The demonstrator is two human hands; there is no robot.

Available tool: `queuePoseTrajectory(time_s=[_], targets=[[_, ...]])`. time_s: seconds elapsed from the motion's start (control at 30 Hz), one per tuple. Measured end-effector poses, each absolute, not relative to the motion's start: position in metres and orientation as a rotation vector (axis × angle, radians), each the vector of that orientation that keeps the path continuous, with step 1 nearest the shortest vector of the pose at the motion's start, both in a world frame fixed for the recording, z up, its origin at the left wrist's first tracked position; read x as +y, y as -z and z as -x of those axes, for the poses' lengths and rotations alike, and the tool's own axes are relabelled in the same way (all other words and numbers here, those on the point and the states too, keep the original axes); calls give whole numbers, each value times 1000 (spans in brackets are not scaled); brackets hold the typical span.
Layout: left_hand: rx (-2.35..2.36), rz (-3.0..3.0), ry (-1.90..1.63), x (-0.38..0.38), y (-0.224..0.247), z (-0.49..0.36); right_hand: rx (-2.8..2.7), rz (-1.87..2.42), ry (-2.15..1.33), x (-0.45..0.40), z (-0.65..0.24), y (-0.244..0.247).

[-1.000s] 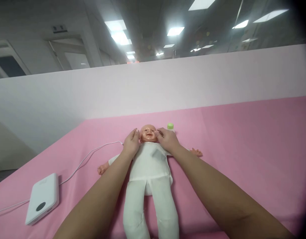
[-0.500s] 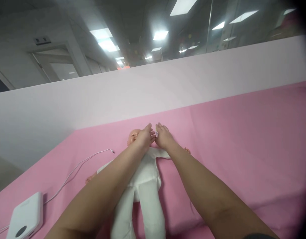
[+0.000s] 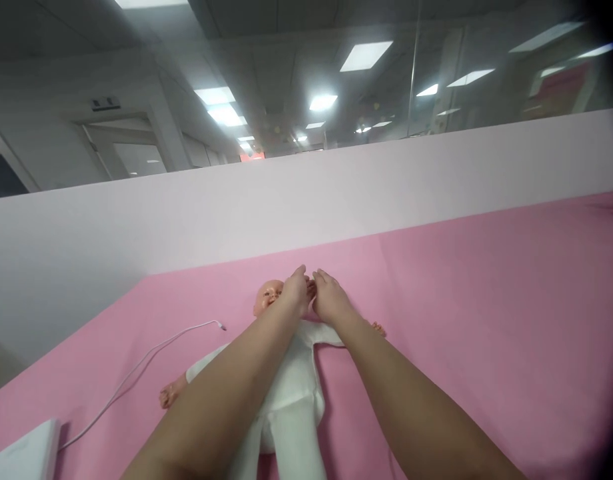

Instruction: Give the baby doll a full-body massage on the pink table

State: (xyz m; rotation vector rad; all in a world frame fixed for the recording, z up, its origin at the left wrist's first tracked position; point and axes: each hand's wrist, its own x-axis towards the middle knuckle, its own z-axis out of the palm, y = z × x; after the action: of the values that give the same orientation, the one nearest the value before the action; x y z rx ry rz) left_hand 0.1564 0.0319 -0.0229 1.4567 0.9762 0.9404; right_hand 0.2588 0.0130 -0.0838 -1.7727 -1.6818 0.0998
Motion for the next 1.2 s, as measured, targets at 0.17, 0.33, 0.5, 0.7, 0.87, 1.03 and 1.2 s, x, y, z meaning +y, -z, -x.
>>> queuePoseTrajectory(time_s=[0.17, 0.33, 0.5, 0.7, 0.87, 1.03, 1.2], targets=[[789, -891, -946, -8, 14, -92, -1743, 1785, -87, 14, -263, 89], [678, -673, -996, -41, 32, -12, -1775, 1735, 42, 0, -242, 76], [532, -578, -1059, -51, 49, 18, -2083, 1167, 73, -60, -163, 49], [378, -470, -1011, -43, 52, 19, -2438, 1040, -95, -100, -110, 53], [399, -443, -1169, -37, 48, 37, -2527, 1138, -94, -98, -118, 52], [435, -433, -1181, -43, 46, 33, -2634, 987, -136, -109, -117, 50], [409, -409, -1082, -53, 47, 14, -2592, 1095, -49, -103, -120, 56]])
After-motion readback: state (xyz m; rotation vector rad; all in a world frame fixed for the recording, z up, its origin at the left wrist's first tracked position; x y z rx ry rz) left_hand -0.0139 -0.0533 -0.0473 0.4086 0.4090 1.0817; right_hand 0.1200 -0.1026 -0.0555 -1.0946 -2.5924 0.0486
